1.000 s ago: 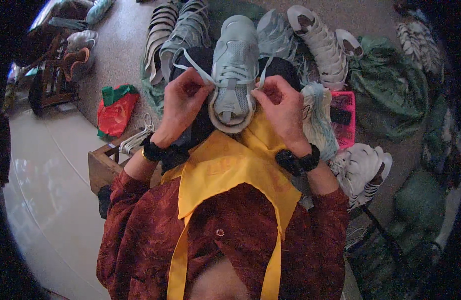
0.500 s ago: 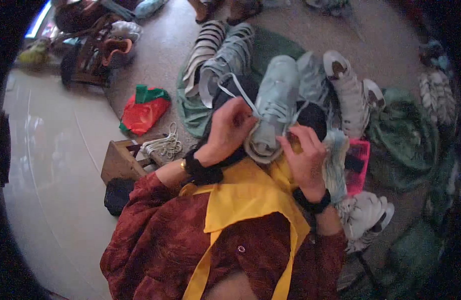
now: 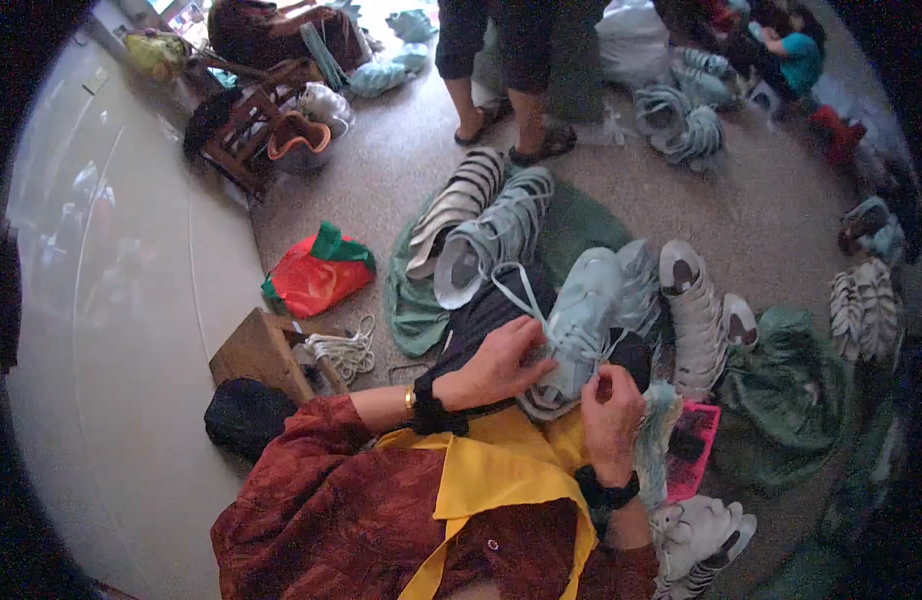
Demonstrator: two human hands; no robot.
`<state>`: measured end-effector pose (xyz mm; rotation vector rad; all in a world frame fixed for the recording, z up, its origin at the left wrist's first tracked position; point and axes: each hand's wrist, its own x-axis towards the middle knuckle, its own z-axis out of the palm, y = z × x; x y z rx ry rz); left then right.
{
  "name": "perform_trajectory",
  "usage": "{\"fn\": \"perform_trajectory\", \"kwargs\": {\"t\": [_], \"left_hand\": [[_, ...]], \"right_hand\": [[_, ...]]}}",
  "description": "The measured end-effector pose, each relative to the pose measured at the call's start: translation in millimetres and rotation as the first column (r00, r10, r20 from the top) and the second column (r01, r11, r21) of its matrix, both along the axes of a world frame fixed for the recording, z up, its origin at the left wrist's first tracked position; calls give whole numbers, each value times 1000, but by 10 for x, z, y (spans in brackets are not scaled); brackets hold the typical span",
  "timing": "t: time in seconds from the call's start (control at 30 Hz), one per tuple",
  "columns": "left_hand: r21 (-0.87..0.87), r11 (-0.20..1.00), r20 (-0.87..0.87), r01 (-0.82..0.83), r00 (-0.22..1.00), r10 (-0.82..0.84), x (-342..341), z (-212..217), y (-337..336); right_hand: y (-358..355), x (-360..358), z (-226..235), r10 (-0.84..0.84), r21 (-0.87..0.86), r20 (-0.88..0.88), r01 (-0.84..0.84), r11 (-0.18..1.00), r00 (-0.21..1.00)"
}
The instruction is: The person sits on the floor and laces a light-colored sneaker resting on their lap. They repeatedly thread the laces through the eyelets, pull them taut, and tie a knot, repeating the process to secure the laces.
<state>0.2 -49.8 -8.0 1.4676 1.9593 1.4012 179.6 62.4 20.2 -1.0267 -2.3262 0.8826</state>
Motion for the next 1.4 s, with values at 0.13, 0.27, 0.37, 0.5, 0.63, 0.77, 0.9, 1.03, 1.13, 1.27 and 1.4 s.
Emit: {"fn": "perform_trajectory", "kwargs": {"t": [0.13,0.27,0.37,0.5,0.63,0.77,0.9,1.03,1.13,1.27,1.4], "left_hand": [[-3,1000,-111,7,994,-7,19,-53,-21],[-68,997,-226,40,973,-55,79,-40,15],[-75,996,-256,37,965,-56,90,-81,5],[-47,998,-201,44,978,-53,72,-78,23],[-9,999,-129,50,990,-51,89,-161,58],[-11,1000,-130,28,991,-29,71,-166,22],[-22,999,-101,27,994,-29,63,-111,-7],[-54,999,-109,-11,994,5,68,-81,8],[-96,995,-136,-3,991,-11,104,-44,-14],[-15,999,-174,-38,984,35,98,-169,30],[66,993,-199,-99,974,110,123,-200,105]], "right_hand": [[-34,-32,41,47,-24,27,-46,999,999],[-16,37,0,208,248,152,-241,938,966],[2,19,11,253,237,363,-351,906,897],[71,-19,25,289,257,422,-418,871,860],[60,-24,67,287,274,427,-425,863,858],[79,-68,55,283,235,532,-460,856,798],[95,-151,85,277,261,548,-476,840,790],[130,-128,93,303,271,508,-483,833,807],[100,-78,160,315,323,363,-435,840,877],[87,-102,114,312,373,159,-350,859,937],[52,-97,15,357,277,-47,-331,902,933]]}}
